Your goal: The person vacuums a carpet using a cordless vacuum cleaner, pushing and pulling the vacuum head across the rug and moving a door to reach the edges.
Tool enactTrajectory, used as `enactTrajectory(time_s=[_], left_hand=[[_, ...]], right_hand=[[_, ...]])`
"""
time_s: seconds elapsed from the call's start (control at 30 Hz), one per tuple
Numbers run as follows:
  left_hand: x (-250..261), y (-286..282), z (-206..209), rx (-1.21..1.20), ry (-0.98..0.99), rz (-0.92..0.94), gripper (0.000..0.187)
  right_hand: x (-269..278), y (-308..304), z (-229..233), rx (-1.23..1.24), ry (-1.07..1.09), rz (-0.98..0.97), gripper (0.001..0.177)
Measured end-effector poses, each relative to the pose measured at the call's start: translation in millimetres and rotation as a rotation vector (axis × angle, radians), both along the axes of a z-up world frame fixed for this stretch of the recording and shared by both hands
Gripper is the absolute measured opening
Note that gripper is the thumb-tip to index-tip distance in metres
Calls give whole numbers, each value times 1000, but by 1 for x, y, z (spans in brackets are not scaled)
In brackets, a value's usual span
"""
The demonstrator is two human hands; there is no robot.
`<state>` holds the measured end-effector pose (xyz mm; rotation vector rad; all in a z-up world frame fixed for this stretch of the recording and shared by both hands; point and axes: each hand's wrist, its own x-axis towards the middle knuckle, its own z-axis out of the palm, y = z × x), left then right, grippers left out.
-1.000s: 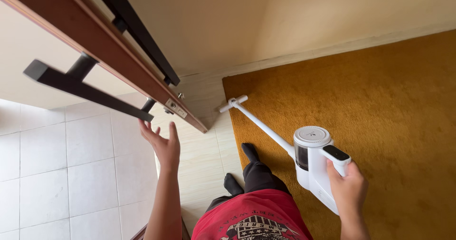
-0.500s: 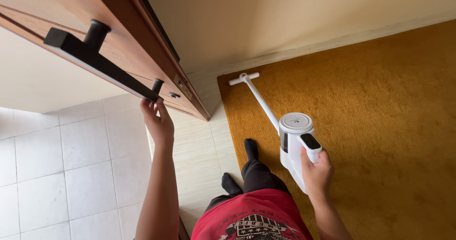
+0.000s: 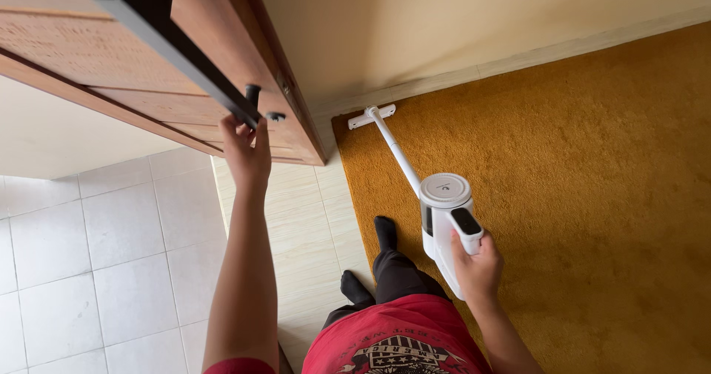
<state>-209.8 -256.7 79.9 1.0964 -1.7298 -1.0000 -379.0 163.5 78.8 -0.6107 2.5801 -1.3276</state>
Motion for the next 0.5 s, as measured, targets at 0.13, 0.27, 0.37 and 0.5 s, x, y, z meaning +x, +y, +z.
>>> enactTrajectory(time_s=[0.13,0.27,0.37,0.5], left_hand=[[-24,-16,1,4,-21,25,36],[-42,-31,0,-43,-37,21,37],[-55,-42,-4,-56,8,10,36],[-68,-55,-7,-83,-34,28,37]], right_hand=[[-13,-10,20,14,-49,-44,24],[-18,-24,34,6,-37,-42,26],[-20,-34,30,-15,-63,-8,24],[-20,-39,20,-75,-65,53,23]])
